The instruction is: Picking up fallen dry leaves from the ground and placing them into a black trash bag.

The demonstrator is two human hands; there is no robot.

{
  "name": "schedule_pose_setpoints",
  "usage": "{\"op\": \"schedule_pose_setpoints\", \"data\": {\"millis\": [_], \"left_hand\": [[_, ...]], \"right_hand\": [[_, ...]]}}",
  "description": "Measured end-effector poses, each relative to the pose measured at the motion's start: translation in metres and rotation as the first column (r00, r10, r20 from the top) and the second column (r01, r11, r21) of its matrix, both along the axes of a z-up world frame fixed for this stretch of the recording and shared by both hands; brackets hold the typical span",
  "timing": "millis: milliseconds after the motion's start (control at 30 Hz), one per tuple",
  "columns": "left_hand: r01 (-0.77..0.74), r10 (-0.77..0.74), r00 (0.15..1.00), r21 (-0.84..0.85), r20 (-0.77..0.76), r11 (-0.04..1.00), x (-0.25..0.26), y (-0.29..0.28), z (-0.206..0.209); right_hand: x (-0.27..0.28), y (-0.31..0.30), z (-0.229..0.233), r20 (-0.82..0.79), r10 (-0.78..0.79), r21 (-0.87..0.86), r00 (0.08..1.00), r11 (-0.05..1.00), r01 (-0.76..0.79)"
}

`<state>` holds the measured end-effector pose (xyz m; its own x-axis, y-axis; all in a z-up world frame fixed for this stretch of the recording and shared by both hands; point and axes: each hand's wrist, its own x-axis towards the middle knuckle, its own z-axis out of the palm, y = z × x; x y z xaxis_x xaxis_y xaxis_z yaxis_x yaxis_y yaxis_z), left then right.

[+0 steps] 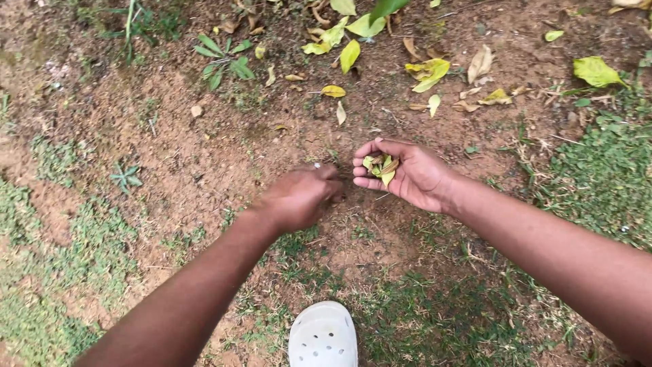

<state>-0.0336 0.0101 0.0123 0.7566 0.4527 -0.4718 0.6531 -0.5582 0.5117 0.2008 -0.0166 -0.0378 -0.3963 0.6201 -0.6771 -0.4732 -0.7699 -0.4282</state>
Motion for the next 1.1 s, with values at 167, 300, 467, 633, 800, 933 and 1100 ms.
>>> {"op": "schedule_pose_setpoints", "data": {"millis": [167,300,467,633,800,933,1100], "left_hand": [[0.048,-0.047,0.999,0.063,-0.014,0.997,0.002,-0.001,-0.022],[-0.180,0.205,0.970,-0.183,0.131,0.967,0.003,0.011,-0.026],[-0.365,0.461,0.845,-0.337,0.271,0.868,0.028,0.033,0.011],[-0.477,0.551,0.769,-0.283,0.325,0.832,0.019,0.045,0.006],[-0.230,0.231,0.969,0.024,-0.085,0.973,-0.012,0.030,-0.009],[-0.127,0.135,0.989,0.113,-0.061,0.985,-0.016,0.020,-0.017],[-0.058,0.072,0.994,0.169,-0.081,0.984,-0.012,0.025,-0.029]], "right_hand": [[-0.005,0.002,0.000,0.001,-0.011,0.004,1.000,1.000,0.011],[-0.004,0.002,0.012,0.073,-0.027,-0.014,0.997,1.000,0.028],[-0.011,0.001,0.025,0.066,-0.056,-0.055,0.996,0.997,0.059],[-0.012,0.004,0.024,0.024,-0.049,-0.042,0.998,0.998,0.050],[-0.007,0.006,0.016,0.040,-0.023,0.039,0.999,0.999,0.022],[-0.011,0.002,0.016,0.059,-0.021,0.033,0.998,0.999,0.019],[-0.017,0.003,0.015,0.032,-0.012,0.033,0.999,0.999,0.011]]}}
